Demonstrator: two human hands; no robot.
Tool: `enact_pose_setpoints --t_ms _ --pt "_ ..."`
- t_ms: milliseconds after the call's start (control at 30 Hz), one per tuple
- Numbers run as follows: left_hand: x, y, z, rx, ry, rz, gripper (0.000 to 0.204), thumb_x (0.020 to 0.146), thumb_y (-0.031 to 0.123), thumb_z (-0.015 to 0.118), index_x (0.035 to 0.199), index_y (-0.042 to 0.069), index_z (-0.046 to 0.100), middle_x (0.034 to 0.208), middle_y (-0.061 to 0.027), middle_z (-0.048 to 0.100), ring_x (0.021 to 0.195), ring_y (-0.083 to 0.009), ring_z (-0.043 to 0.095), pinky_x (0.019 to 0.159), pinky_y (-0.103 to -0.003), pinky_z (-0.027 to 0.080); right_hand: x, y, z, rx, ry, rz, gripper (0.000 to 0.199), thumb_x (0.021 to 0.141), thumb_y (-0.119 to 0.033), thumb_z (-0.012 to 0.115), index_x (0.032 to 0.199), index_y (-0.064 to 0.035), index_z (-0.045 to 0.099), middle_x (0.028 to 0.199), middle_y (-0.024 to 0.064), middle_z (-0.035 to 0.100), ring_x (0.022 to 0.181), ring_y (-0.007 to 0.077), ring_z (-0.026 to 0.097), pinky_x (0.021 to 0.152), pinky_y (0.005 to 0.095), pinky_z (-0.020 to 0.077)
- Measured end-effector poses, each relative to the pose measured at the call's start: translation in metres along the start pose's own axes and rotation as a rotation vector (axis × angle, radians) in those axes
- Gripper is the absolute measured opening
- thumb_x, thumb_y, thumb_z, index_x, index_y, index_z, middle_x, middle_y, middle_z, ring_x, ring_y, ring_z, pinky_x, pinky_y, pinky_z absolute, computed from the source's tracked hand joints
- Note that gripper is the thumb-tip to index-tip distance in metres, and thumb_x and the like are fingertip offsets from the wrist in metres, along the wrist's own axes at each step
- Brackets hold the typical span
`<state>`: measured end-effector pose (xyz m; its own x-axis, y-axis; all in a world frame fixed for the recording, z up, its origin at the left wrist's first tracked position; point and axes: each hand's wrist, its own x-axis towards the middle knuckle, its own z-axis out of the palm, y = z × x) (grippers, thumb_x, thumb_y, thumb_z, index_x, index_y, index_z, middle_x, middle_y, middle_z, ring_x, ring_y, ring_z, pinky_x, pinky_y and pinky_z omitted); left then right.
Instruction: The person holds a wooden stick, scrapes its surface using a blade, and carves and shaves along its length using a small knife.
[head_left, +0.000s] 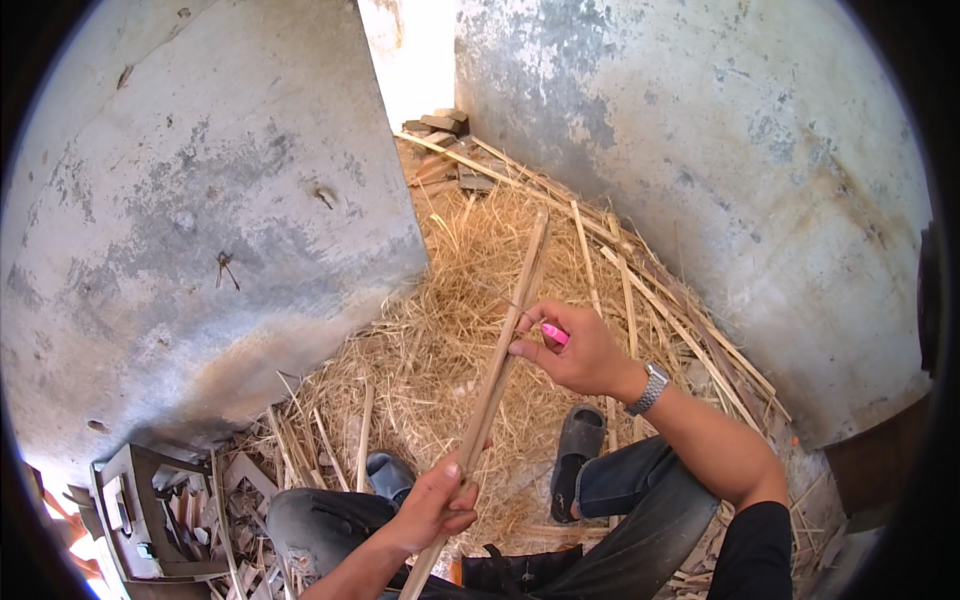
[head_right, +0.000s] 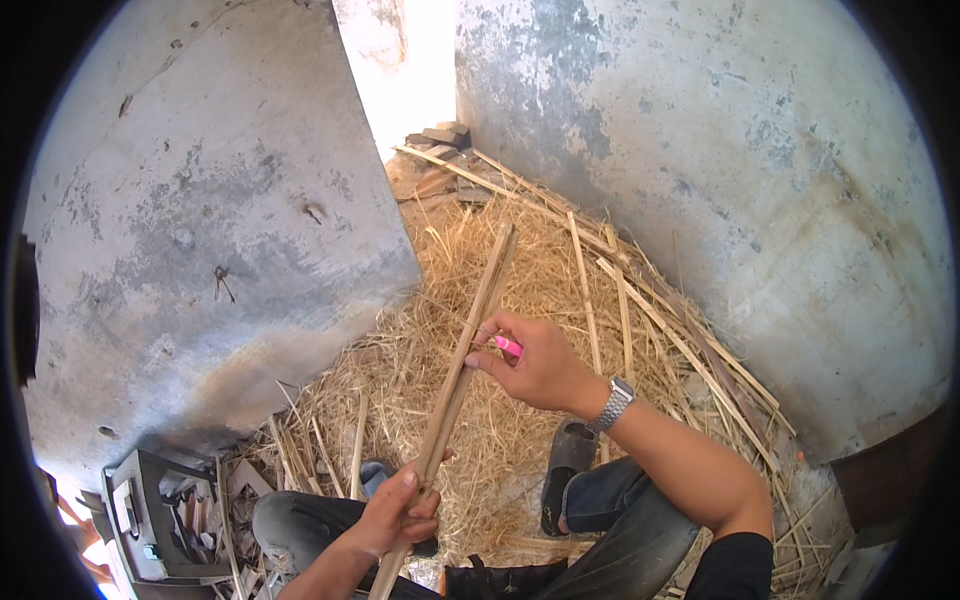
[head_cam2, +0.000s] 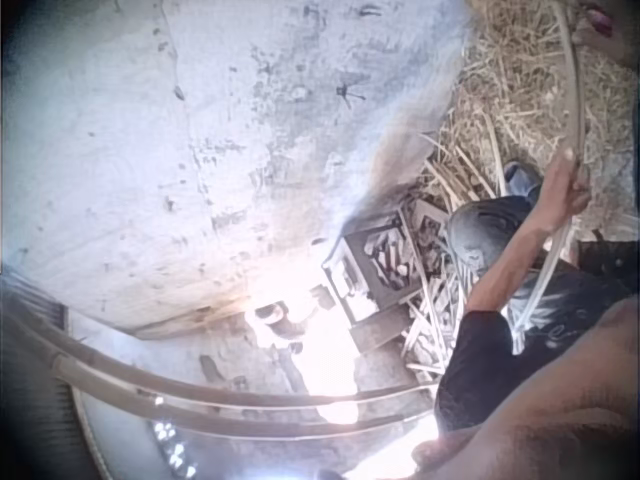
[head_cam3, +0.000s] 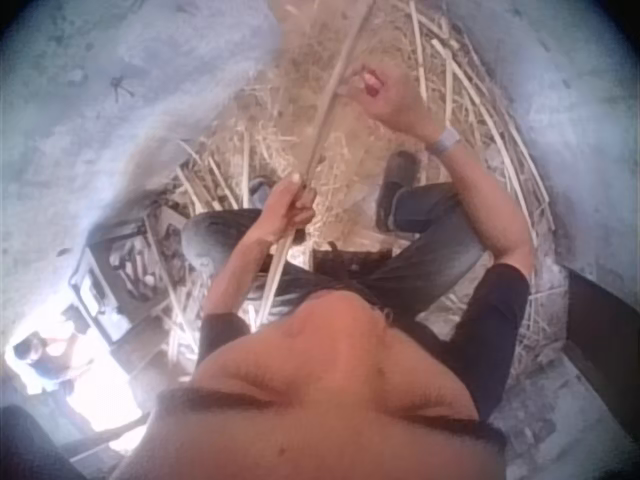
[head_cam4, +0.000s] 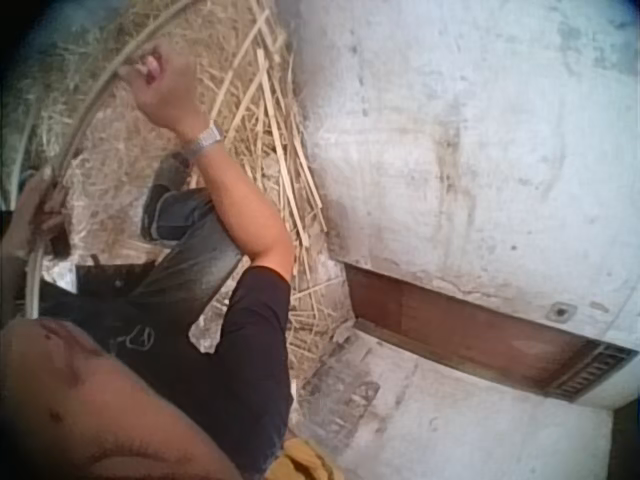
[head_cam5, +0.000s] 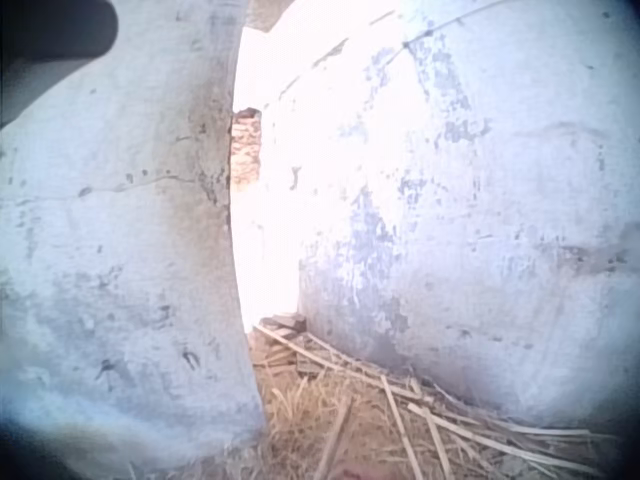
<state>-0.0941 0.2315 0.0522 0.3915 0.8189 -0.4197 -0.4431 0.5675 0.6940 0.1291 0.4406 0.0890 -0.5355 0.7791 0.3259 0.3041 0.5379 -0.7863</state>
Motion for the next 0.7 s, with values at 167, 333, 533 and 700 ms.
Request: enact_pose_setpoints --t_ms 167,333,533,700 --pt "0.002 0.0 0.001 0.016 0.013 -0.005 0.072 0.108 0.061 0.046 0.164 0.019 0.031 0.071 0.0037 0.031 0.05 -0.0068 0.025 0.048 -0.023 0.025 -0.002 0.005 -0.004 0.077 -0.201 -0.095 0.016 0.095 -0.019 0.078 0.097 -0.0078 0.067 0.07 -0.001 0.056 0.06 0.0073 0.046 0.056 0.0273 0.0391" --pt "0.003 0.008 -0.006 -0.103 0.127 0.055 0.071 0.107 0.063 0.046 0.164 0.023 0.031 0.07 0.0041 0.031 0.05 -0.0066 0.026 0.048 -0.022 0.027 -0.01 -0.014 -0.005 0.074 -0.274 -0.043 0.016 0.093 -0.02 0.077 0.097 -0.0067 0.07 0.073 0.005 0.066 0.061 0.0107 0.056 0.057 0.0292 0.0458" --pt "0.0 0.006 -0.008 -0.072 0.056 0.023 0.071 0.107 0.061 0.047 0.164 0.022 0.031 0.07 0.004 0.031 0.05 -0.0064 0.026 0.048 -0.023 0.028 -0.005 -0.012 -0.017 -0.01 0.028 0.085 0.025 0.089 -0.024 0.083 0.108 -0.0092 0.078 0.062 -0.0014 0.055 0.054 0.0079 0.043 0.05 0.0276 0.0362" --pt "0.003 0.002 0.0 -0.036 -0.016 0.01 0.073 0.107 0.06 0.048 0.165 0.019 0.029 0.07 0.0036 0.032 0.05 -0.0067 0.027 0.048 -0.023 0.027 -0.003 -0.008 -0.011 -0.031 0.146 0.028 0.035 0.087 -0.027 0.086 0.117 -0.0107 0.079 0.061 0.0001 0.055 0.052 0.0087 0.04 0.049 0.0278 0.0355"
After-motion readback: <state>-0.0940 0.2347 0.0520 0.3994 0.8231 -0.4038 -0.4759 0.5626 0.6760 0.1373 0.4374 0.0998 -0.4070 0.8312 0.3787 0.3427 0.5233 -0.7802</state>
